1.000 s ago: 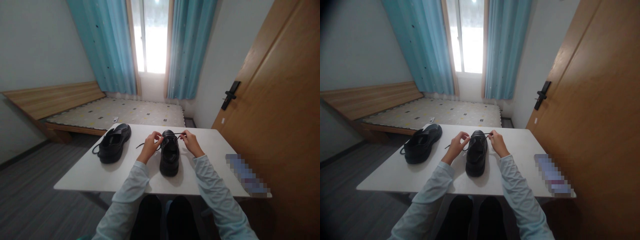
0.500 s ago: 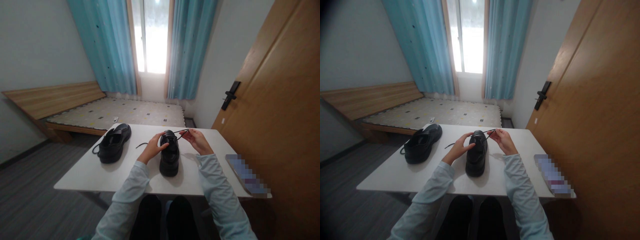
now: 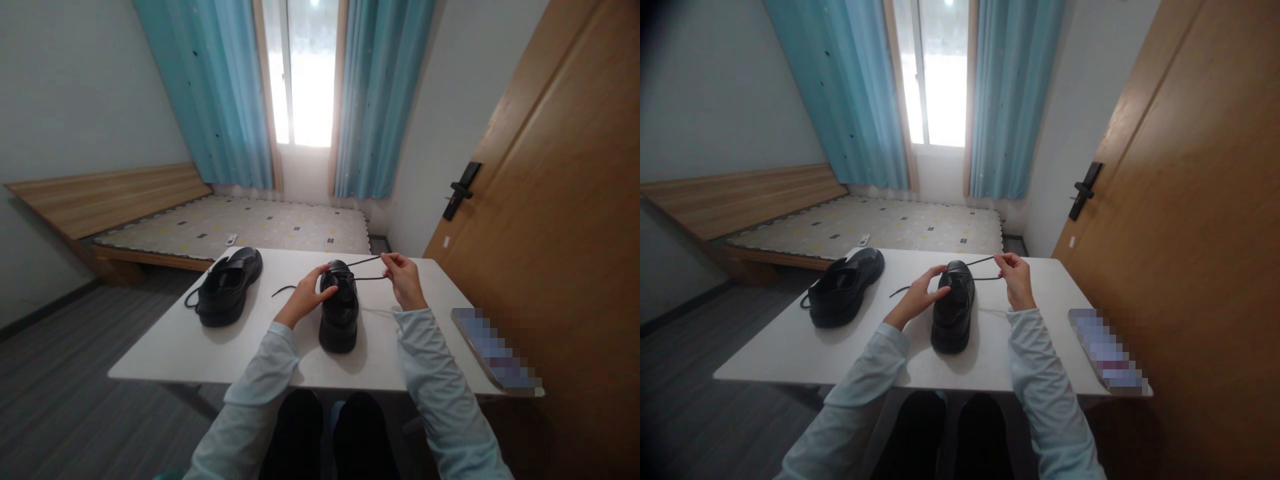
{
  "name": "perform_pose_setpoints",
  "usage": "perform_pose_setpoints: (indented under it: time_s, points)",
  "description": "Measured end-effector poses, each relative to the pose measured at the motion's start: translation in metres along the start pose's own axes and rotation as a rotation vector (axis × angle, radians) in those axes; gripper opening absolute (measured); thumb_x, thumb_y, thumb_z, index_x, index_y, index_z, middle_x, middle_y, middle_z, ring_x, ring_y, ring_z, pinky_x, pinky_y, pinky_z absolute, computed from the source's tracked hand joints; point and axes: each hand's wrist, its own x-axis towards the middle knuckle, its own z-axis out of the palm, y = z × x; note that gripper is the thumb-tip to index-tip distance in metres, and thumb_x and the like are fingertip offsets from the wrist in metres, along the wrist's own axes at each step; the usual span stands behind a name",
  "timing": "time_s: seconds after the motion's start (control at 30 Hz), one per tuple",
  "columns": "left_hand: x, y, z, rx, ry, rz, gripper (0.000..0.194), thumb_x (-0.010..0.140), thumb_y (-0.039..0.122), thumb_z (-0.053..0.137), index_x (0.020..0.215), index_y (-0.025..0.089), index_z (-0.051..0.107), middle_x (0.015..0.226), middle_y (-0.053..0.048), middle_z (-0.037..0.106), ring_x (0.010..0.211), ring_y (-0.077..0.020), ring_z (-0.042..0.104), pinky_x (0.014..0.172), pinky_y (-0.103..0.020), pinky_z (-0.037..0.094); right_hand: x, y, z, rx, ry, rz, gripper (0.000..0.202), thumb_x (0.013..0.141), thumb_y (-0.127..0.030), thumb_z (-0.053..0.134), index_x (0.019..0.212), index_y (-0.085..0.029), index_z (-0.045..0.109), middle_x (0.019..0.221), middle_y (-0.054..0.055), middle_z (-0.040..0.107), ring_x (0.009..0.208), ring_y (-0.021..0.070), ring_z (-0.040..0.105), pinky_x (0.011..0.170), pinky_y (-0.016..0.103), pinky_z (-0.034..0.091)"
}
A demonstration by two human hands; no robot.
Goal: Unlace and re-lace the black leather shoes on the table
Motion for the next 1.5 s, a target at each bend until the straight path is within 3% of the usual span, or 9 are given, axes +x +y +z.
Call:
perform_pose_setpoints:
  time_s: [0.27,0.43,0.57,0.8,1.13,1.27,1.5]
  points:
    - [0.0,-0.002,0.001,-0.009,-0.003,0.004,0.051,0.08,0.04,0.061,0.125,0.018,0.05,0.129,-0.012,0.057,0.118,-0.0249,0.055,0.101,-0.041,0.043,0.009,-0.002,-0.01,0.006,0.144,-0.192,0.032,0.054,-0.039,0.081,0.072,-0.017,0.067,0.061,-0.005,0.057,0.052,0.0057,0.042,0.049,0.02,0.033]
    - [0.0,-0.002,0.001,-0.022,-0.011,-0.012,0.049,0.081,0.039,0.06,0.124,0.016,0.05,0.127,-0.014,0.058,0.113,-0.025,0.058,0.099,-0.042,0.044,0.011,0.001,-0.013,-0.015,0.142,-0.253,0.031,0.059,-0.043,0.078,0.075,-0.019,0.066,0.066,-0.003,0.06,0.056,0.0083,0.047,0.057,0.023,0.04]
    - [0.0,0.001,0.001,-0.027,-0.01,-0.024,0.049,0.082,0.039,0.059,0.123,0.015,0.05,0.126,-0.014,0.058,0.114,-0.025,0.058,0.099,-0.041,0.044,0.005,0.004,-0.004,-0.145,0.035,-0.264,0.027,0.064,-0.042,0.075,0.075,-0.019,0.067,0.072,0.0,0.064,0.066,0.012,0.054,0.066,0.027,0.044]
    - [0.002,0.003,0.001,-0.051,0.035,-0.039,0.036,0.09,0.04,0.044,0.117,0.019,0.055,0.12,-0.009,0.063,0.109,-0.0213,0.06,0.097,-0.037,0.045,-0.014,0.006,0.015,-0.429,-0.276,-0.213,0.027,0.069,-0.042,0.071,0.082,-0.019,0.069,0.087,0.006,0.069,0.081,0.0191,0.062,0.078,0.036,0.048]
    - [0.005,-0.009,0.005,0.051,0.123,-0.051,0.027,0.091,0.022,0.04,0.11,0.021,0.06,0.109,-0.006,0.068,0.103,-0.0193,0.063,0.094,-0.036,0.048,-0.021,0.011,0.017,-0.681,-0.619,-0.34,0.044,0.071,-0.039,0.072,0.111,-0.023,0.062,0.118,0.009,0.062,0.113,0.0243,0.055,0.1,0.044,0.039]
    - [0.006,-0.01,0.005,0.1,0.123,-0.031,0.027,0.091,0.02,0.041,0.105,0.019,0.063,0.106,-0.008,0.068,0.1,-0.0194,0.063,0.092,-0.036,0.049,-0.023,0.013,0.018,-0.735,-0.7,-0.315,0.054,0.068,-0.039,0.075,0.116,-0.021,0.059,0.123,0.011,0.058,0.117,0.0264,0.053,0.103,0.044,0.038]
    - [0.005,-0.008,0.005,0.062,0.12,-0.057,0.02,0.087,0.017,0.046,0.099,0.017,0.062,0.099,-0.007,0.068,0.091,-0.0179,0.064,0.085,-0.035,0.051,-0.025,0.014,0.019,-0.821,-0.714,-0.254,0.049,0.07,-0.039,0.071,0.11,-0.017,0.053,0.111,0.011,0.061,0.104,0.0255,0.058,0.093,0.042,0.043]
